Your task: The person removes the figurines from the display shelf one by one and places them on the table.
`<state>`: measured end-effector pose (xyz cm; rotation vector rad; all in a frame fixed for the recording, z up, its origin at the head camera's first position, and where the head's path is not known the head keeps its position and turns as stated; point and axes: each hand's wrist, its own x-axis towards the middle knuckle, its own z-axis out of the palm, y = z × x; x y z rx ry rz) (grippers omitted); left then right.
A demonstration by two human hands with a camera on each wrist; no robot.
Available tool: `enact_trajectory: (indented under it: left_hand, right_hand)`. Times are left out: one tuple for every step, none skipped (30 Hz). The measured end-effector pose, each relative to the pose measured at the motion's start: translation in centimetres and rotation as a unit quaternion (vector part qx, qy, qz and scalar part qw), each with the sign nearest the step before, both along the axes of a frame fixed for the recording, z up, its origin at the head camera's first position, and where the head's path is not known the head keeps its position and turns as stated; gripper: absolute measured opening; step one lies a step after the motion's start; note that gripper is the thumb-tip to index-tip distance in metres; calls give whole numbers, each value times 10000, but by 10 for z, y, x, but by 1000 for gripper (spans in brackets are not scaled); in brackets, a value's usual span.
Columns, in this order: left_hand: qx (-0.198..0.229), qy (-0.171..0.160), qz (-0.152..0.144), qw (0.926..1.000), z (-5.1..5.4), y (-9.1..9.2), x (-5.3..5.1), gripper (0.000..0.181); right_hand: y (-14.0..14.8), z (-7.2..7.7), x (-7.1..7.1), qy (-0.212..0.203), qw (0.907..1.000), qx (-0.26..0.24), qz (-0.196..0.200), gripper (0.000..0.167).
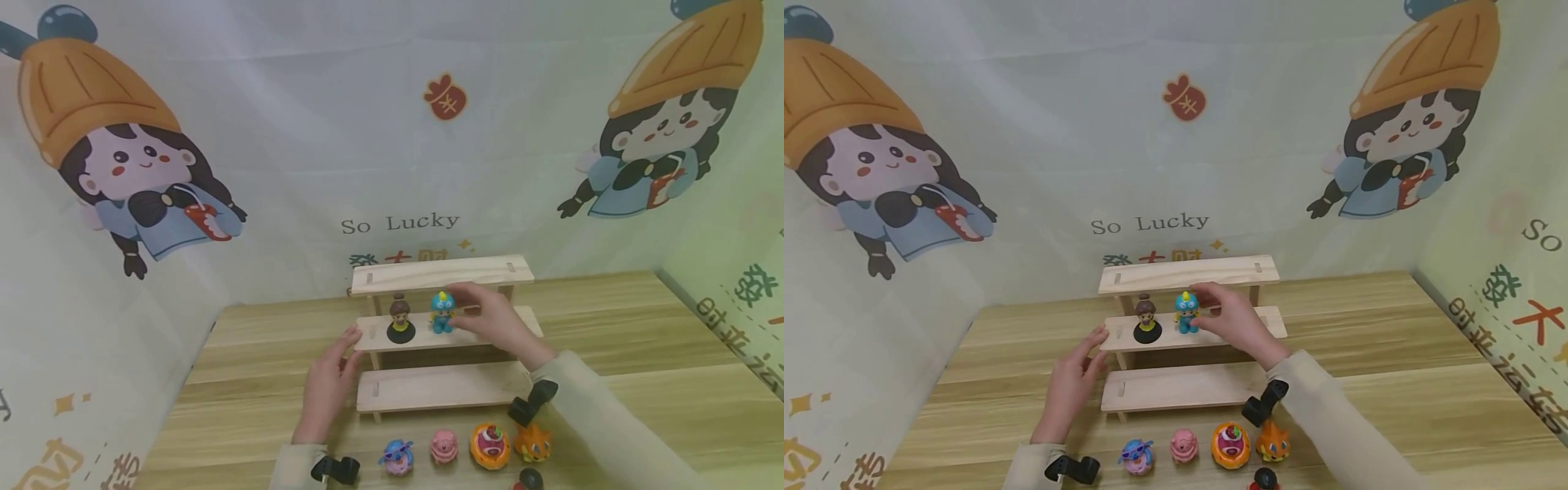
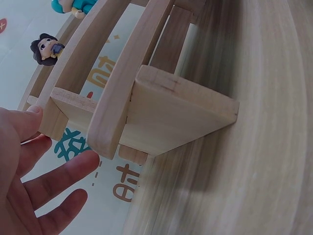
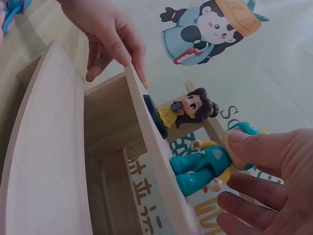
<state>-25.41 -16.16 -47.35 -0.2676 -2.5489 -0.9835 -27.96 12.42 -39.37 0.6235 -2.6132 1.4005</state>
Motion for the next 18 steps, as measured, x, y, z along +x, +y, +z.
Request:
enact_trajectory:
  left_hand:
    - [-1,6,-4,10000,0,0,0,38]
    - [-9,7,-6,10000,0,0,0,38]
    - [-4,10,-15,10000,0,0,0,38]
    - [2,12,-19,10000,0,0,0,38]
    - [4,23,-27,10000,0,0,0,38]
    - [11,22,-31,10000,0,0,0,38]
    - [20,21,-31,10000,0,-1,0,37]
    - [26,22,-27,10000,0,-1,0,37]
    - [43,23,-26,10000,0,-1,0,37]
    - [45,20,-21,10000,0,-1,0,37]
    - [46,16,-21,10000,0,0,-1,37]
    - [50,3,-19,10000,0,0,0,37]
    - [50,-10,-22,10000,0,0,-1,37]
    - [56,-24,-25,10000,0,0,-1,37]
    - [64,-40,-28,10000,0,0,-1,38]
    - [67,-56,-24,10000,0,0,0,38]
    - [76,-75,-22,9999,1,0,0,38]
    - [86,-86,-21,9999,1,0,0,38]
  right_hand:
    - [-1,-1,-1,-18,10000,-16,33,54]
    - [-3,-3,-3,-28,10000,-18,55,55]
    - [-4,-4,-4,-57,9999,-48,75,56]
    - [-5,-6,-5,-80,9999,-74,82,56]
    - [-6,-8,-6,-87,9999,-87,82,56]
    - [-7,-10,-7,-98,9999,-103,75,56]
    - [-8,-12,-7,-103,9999,-112,53,55]
    - [-8,-13,-7,-106,9998,-132,36,54]
    - [-9,-15,-8,-113,9998,-159,18,53]
    - [-10,-16,-8,-91,9998,-153,-18,52]
    - [-11,-17,-8,-77,9998,-154,-58,50]
    - [-11,-18,-9,-75,9998,-165,-100,48]
    - [-12,-18,-9,-63,9997,-155,-149,47]
    - [-12,-19,-9,-46,9997,-145,-180,46]
    - [-12,-19,-9,-29,9997,-125,-207,45]
    - [-12,-19,-9,-4,9997,-102,-215,44]
    - [-12,-18,-9,-14,9997,-106,-233,43]
    - [-12,-18,-9,-17,9997,-100,-242,43]
